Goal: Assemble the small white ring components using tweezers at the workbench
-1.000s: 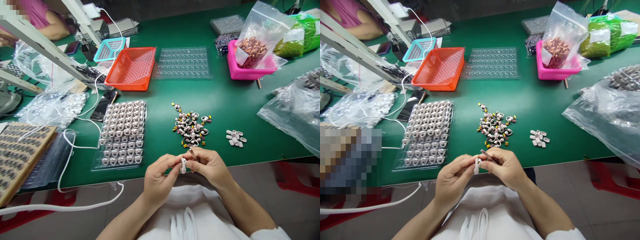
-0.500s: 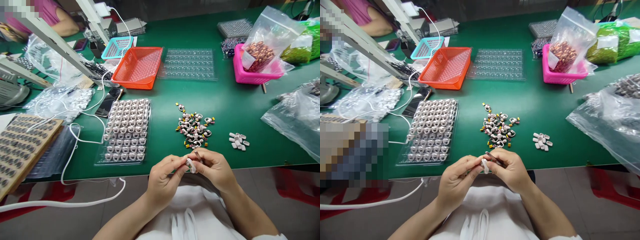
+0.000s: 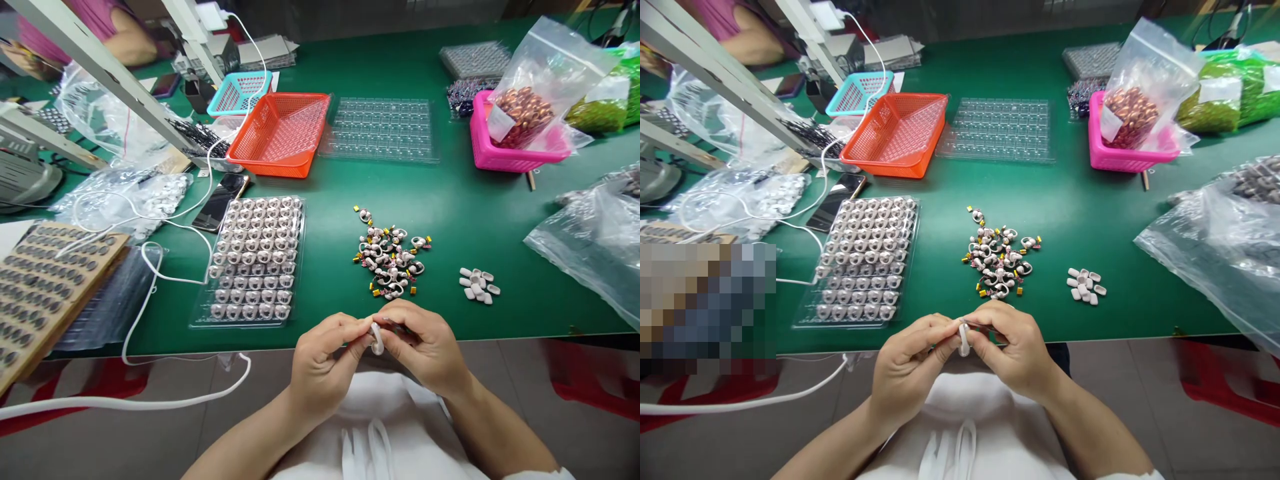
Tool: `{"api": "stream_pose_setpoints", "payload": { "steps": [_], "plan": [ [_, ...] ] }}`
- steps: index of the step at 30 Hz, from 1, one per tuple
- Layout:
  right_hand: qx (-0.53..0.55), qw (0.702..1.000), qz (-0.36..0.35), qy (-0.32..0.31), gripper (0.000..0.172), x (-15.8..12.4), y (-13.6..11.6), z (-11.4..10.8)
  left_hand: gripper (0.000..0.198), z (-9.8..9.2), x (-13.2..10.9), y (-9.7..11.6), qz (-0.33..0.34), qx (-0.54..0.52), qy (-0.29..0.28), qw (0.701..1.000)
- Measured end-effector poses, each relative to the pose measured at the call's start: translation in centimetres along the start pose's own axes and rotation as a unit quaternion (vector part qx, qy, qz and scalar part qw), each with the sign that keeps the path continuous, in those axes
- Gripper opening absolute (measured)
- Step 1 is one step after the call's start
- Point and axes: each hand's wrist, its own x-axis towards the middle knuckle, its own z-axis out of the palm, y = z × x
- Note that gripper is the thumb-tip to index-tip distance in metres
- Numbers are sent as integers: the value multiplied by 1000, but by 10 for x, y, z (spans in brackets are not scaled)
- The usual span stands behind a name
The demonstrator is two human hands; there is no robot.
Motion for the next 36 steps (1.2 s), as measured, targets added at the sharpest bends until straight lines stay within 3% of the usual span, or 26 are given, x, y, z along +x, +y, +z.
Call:
{"api": "stream_pose_setpoints", "payload": {
  "steps": [3, 6, 10, 13, 17, 20, 23, 30, 36],
  "plan": [
    [2, 1000, -3, -24, 13, 0, 1, -4, 22, -4, 4, 6, -90, -30, -14, 995],
    [-15, 999, 5, -51, 12, -2, 2, -8, 10, -7, 11, 12, -230, -123, -31, 965],
    [-37, 995, -10, -90, 24, -3, 0, -11, 26, -10, 21, 15, -349, -238, -55, 905],
    [-5, 995, -9, -101, 27, -3, -1, -11, 37, -9, 25, 13, -376, -241, -54, 893],
    [120, 988, 55, -82, 17, -7, 5, -6, 47, -4, 22, 10, -362, -212, -32, 907],
    [261, 953, 145, -57, 25, -14, 15, 4, 56, 3, 17, 8, -290, -180, -37, 939],
    [335, 927, 167, -14, 27, -21, 22, 13, 58, 8, 12, 5, -200, -107, -51, 973],
    [328, 934, 124, 75, 28, -19, 14, 26, 39, 17, 4, 2, -88, -39, -31, 995],
    [295, 941, 137, 88, 31, -17, 18, 31, 36, 13, 3, 1, -92, -20, -32, 995]
  ]
}}
